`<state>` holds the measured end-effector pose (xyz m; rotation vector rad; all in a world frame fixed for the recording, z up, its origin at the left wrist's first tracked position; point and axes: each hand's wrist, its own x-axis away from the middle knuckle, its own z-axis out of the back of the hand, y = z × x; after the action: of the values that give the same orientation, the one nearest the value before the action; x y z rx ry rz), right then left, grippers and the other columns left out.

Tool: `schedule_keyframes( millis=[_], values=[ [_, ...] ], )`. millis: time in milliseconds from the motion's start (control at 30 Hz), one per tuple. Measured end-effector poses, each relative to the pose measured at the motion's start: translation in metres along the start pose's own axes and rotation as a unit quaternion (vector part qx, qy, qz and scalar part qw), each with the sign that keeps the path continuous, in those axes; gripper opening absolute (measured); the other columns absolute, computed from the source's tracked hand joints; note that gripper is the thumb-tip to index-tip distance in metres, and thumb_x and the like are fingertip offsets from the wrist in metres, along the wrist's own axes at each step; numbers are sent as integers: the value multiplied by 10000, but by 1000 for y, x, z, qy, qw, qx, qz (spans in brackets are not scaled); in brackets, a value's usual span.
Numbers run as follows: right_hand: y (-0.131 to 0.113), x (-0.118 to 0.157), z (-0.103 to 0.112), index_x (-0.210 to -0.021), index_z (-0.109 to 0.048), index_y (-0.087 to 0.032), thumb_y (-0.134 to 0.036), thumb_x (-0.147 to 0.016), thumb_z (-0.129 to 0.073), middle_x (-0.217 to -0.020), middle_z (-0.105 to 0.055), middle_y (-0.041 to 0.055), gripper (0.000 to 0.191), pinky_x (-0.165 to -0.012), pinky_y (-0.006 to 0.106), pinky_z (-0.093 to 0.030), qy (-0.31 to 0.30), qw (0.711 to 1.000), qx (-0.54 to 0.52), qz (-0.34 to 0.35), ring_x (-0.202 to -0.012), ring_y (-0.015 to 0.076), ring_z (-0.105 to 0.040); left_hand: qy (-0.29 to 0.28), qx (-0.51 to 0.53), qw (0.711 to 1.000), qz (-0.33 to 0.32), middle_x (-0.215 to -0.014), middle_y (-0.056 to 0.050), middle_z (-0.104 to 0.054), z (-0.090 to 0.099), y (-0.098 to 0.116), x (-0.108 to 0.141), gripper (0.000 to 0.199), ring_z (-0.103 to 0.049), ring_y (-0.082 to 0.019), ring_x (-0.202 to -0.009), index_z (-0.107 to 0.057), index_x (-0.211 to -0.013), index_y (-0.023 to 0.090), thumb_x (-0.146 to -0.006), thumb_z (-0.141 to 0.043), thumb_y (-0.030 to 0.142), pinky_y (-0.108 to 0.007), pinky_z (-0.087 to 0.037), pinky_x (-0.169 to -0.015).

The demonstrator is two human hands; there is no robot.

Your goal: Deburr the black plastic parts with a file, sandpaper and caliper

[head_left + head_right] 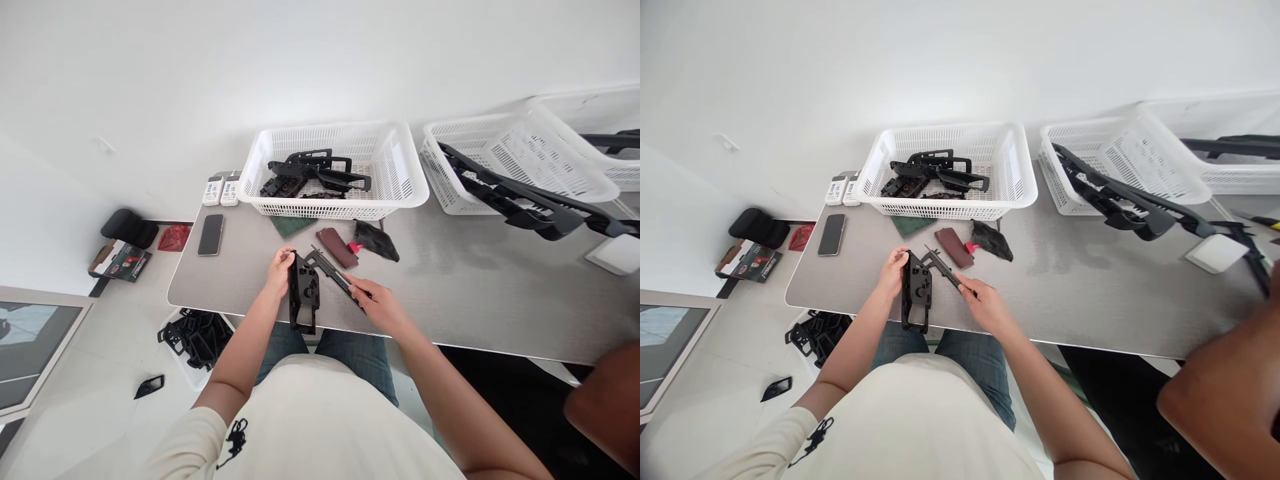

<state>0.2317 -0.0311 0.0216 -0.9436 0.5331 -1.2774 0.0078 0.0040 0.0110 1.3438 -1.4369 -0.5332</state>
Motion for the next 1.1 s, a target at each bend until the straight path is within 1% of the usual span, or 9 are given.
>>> schedule_keyframes(
  millis=[133, 300, 367, 500, 667, 767, 867, 1000, 1100],
  values=[
    [-1, -1, 7, -1209, -640, -228, -347, -876, -427, -896, -696, 54, 413, -706, 323, -495, 16, 999, 23, 22, -782, 199, -620, 9, -68, 997, -24, -652, 45, -473, -2, -1, 0, 274, -435, -89, -558, -558, -834, 207, -698, -707, 393, -221, -360, -550],
    [-5, 1, 13, -1260, -601, -206, -370, -923, -363, -757, -629, 54, 443, -623, 305, -473, 32, 989, 124, 76, -670, 190, -592, 34, -128, 989, -65, -673, 32, -475, -3, -2, 2, 189, -428, -93, -596, -590, -820, 195, -756, -655, 360, -217, -346, -577],
    [-8, 1, 15, -1273, -591, -213, -364, -938, -328, -773, -623, 64, 452, -595, 303, -457, 29, 978, 171, 114, -667, 193, -593, 14, -121, 991, -51, -715, 36, -483, -4, -1, 4, 198, -455, -89, -611, -584, -862, 198, -719, -682, 293, -216, -367, -591],
    [-13, 0, 16, -1277, -589, -228, -351, -954, -282, -788, -625, 72, 463, -550, 296, -424, 6, 956, 245, 160, -664, 196, -597, -31, -128, 991, -33, -797, 42, -494, -7, 3, 9, 410, -520, -83, -647, -561, -949, 215, -587, -720, 107, -212, -413, -625],
    [-17, -5, 14, -1265, -602, -212, -316, -956, -291, -829, -650, 93, 450, -528, 296, -375, 8, 931, 316, 181, -732, 215, -596, -31, -175, 983, -51, -779, 37, -487, -10, 9, 15, 437, -514, -76, -643, -601, -972, 213, -575, -683, 49, -190, -376, -592],
    [-17, -9, 14, -1251, -617, -217, -277, -950, -314, -846, -666, 101, 431, -574, 304, -385, 32, 921, 336, 196, -778, 220, -584, -31, -178, 982, -50, -779, 31, -496, -10, 10, 15, 428, -516, -81, -636, -609, -975, 211, -580, -670, 59, -192, -369, -579],
    [-14, -9, 15, -1224, -639, -233, -267, -948, -333, -842, -673, 99, 414, -616, 312, -394, 49, 919, 333, 204, -773, 217, -567, -35, -187, 981, -44, -787, 26, -502, -8, 9, 15, 423, -513, -83, -626, -614, -978, 210, -581, -672, 79, -199, -369, -577],
    [-12, -8, 20, -1194, -660, -249, -286, -958, -327, -847, -679, 90, 409, -604, 309, -380, 74, 923, 324, 194, -741, 206, -553, -29, -198, 979, -44, -804, 20, -509, -6, 8, 13, 417, -506, -82, -625, -621, -991, 208, -593, -667, 94, -206, -376, -593],
    [-12, -8, 21, -1194, -663, -239, -283, -965, -309, -837, -685, 87, 424, -579, 309, -366, 84, 918, 336, 194, -725, 204, -545, -28, -200, 978, -45, -812, 16, -512, -5, 11, 12, 417, -505, -84, -630, -624, -991, 204, -593, -665, 87, -211, -382, -605]
  ],
)
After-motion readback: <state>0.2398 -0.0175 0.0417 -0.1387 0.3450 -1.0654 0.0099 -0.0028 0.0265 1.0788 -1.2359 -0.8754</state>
